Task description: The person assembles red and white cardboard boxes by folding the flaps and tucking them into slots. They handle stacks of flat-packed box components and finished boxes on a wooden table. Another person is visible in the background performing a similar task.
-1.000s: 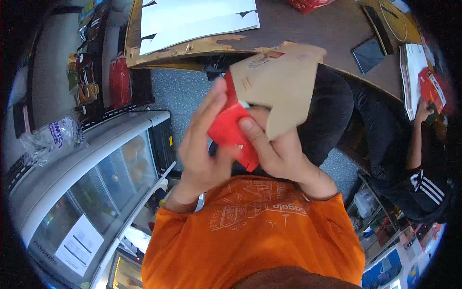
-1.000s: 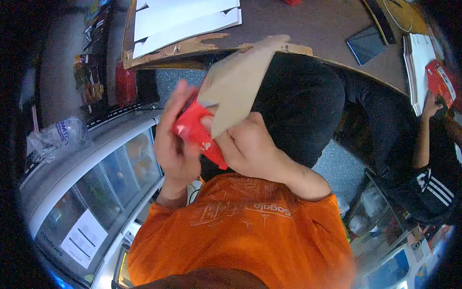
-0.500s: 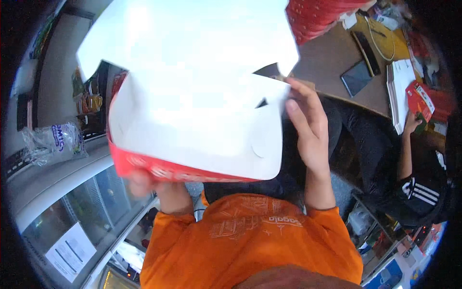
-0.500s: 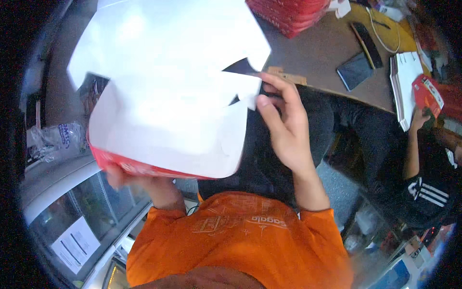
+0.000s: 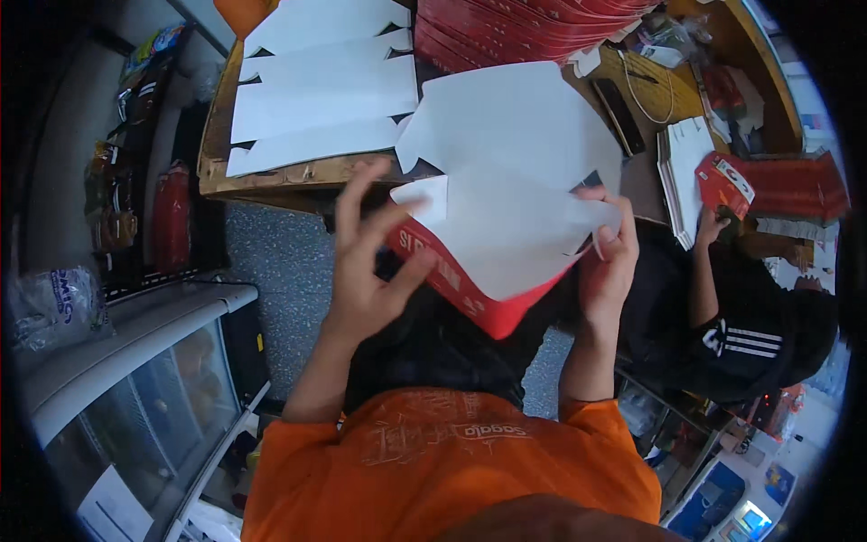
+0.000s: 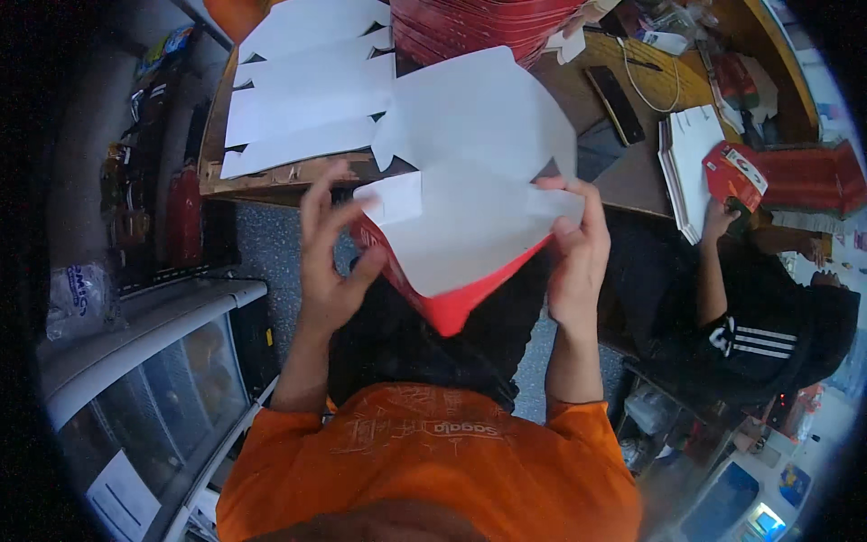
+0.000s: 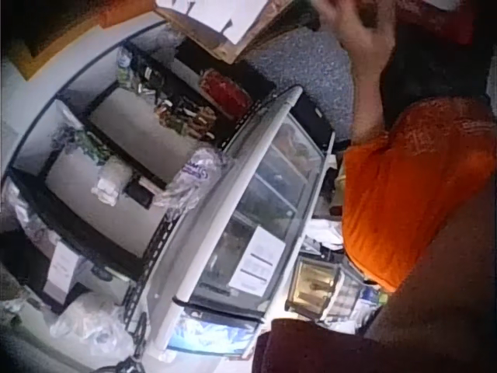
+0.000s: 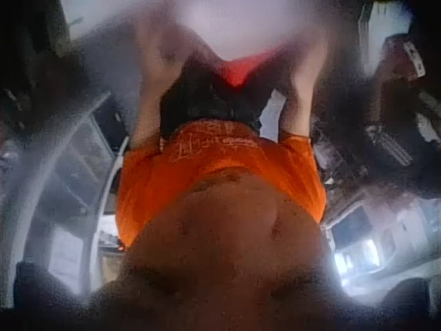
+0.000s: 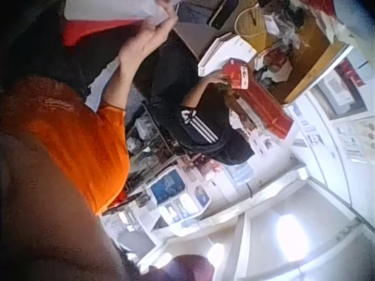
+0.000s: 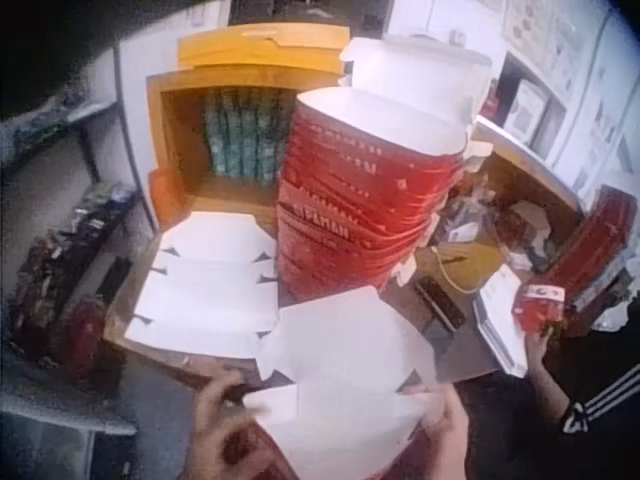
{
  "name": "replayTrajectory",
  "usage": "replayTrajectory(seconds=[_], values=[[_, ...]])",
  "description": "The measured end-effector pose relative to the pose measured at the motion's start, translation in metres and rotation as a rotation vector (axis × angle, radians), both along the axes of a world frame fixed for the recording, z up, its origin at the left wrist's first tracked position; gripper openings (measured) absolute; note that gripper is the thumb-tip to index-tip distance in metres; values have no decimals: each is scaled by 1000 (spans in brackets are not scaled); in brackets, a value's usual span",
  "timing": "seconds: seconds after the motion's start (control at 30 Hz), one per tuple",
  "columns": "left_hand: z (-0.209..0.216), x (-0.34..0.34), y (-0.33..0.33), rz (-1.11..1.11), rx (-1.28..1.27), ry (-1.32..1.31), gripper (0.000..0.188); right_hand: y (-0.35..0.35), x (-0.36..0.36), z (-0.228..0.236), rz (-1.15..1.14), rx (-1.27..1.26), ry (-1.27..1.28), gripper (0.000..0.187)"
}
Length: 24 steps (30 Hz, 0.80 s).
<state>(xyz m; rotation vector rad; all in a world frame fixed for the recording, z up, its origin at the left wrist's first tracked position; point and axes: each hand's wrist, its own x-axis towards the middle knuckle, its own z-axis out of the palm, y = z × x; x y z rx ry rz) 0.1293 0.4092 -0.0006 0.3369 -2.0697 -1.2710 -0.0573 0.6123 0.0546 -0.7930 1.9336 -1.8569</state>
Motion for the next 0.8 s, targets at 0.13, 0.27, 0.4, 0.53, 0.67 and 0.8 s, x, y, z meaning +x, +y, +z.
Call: replayTrajectory(seconds=[0.13, 0.27, 0.4, 0.53, 0.67, 0.8], values=[[23, -8, 23, -212, -65, -91, 38, 5, -3, 13, -131, 23, 53, 40], [21, -25, 35, -219, -83, -78, 27, 13, -7, 28, -254, 126, 216, 38], [23, -39, 42, -303, 41, 58, 24, 22, -10, 35, -353, 174, 287, 37], [39, -50, 53, -346, -39, -27, 24, 25, -12, 32, -250, 289, 346, 37], [13, -61, 52, -258, 162, -118, 33, 24, -25, 24, 142, 27, 225, 48], [4, -60, 40, -305, 299, -179, 33, 14, -44, 39, 477, 227, 422, 27]])
